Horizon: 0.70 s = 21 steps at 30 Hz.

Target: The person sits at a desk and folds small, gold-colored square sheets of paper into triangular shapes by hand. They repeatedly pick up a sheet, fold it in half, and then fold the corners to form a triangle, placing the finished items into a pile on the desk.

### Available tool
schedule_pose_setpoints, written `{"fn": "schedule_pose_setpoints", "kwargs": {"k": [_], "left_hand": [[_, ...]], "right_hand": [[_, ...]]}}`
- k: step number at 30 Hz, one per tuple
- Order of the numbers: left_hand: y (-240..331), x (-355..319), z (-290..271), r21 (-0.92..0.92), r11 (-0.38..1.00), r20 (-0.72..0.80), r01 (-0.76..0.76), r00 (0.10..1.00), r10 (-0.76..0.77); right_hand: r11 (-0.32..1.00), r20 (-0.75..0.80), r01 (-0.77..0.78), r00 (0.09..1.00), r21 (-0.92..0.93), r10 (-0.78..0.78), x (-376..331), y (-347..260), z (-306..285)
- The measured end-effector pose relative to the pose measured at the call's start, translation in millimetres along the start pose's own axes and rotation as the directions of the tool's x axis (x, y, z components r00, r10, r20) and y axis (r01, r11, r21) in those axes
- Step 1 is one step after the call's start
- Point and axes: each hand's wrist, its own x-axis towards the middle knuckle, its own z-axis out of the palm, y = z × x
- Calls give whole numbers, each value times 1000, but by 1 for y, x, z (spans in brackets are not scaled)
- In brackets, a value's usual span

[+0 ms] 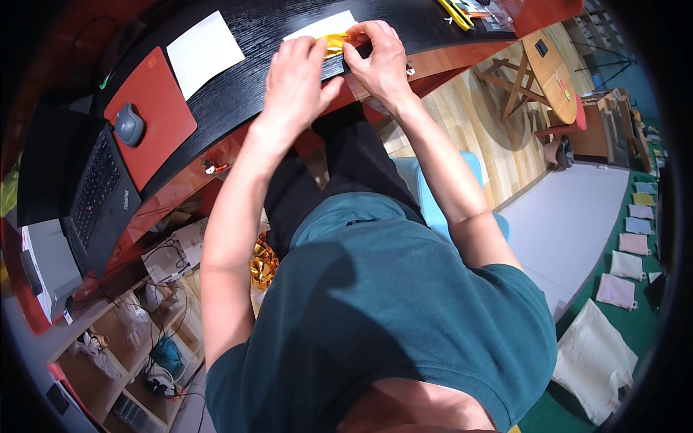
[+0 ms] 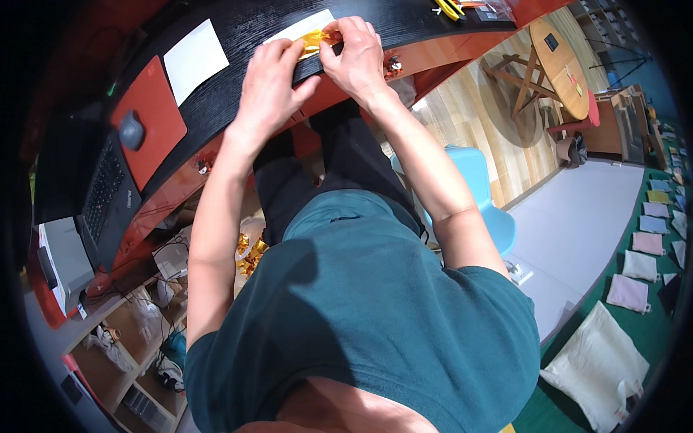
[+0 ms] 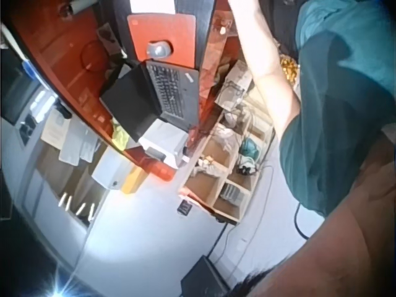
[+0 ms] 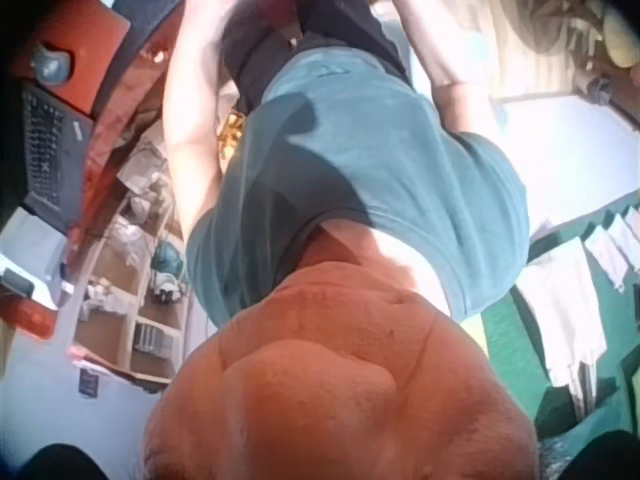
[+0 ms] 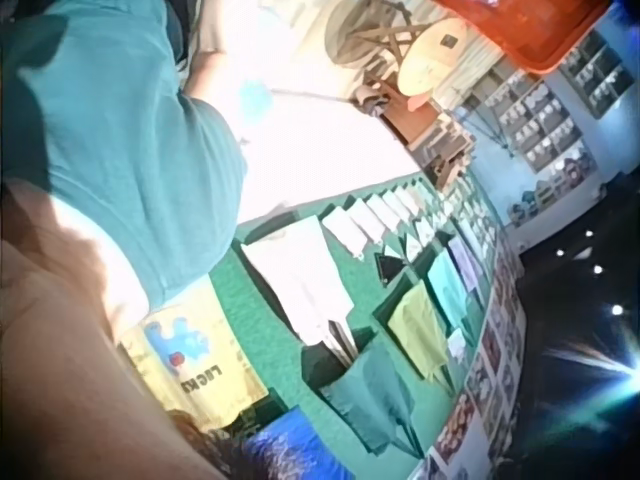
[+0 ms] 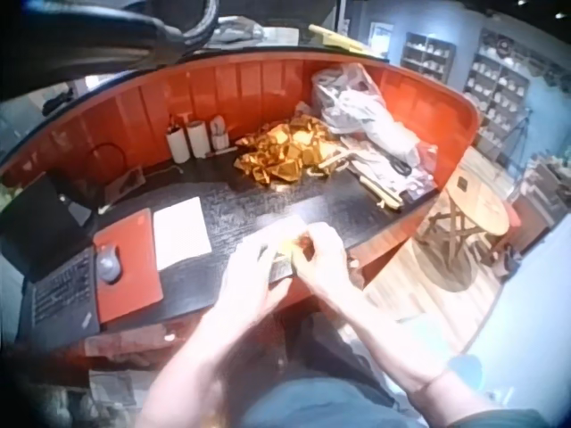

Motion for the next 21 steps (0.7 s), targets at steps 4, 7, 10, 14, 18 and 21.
{"fn": "schedule_pose_setpoints", "kwargs": {"k": [4,7,10,14,18,21], "left_hand": [[-23,2,-8,-269,963,13,-17,1000,21],[-33,1,-9,-320,947,61,-15,997,36],[-36,1,-11,-336,941,57,-42,996,65],[-34,2,-14,-334,941,78,-58,993,89],[-38,3,-18,-301,951,148,-67,982,116],[-35,-4,-14,-251,961,64,-117,989,137]], "right_hand": [[991,64,-41,997,-127,49,-5,-8,-2],[965,70,-80,992,-250,100,-6,-27,-3],[924,79,-116,985,-365,155,-5,-35,1],[860,126,-120,970,-496,208,-3,-47,5],[859,161,8,983,-511,86,-10,-55,6],[913,153,38,988,-405,27,-20,-63,-2]]}}
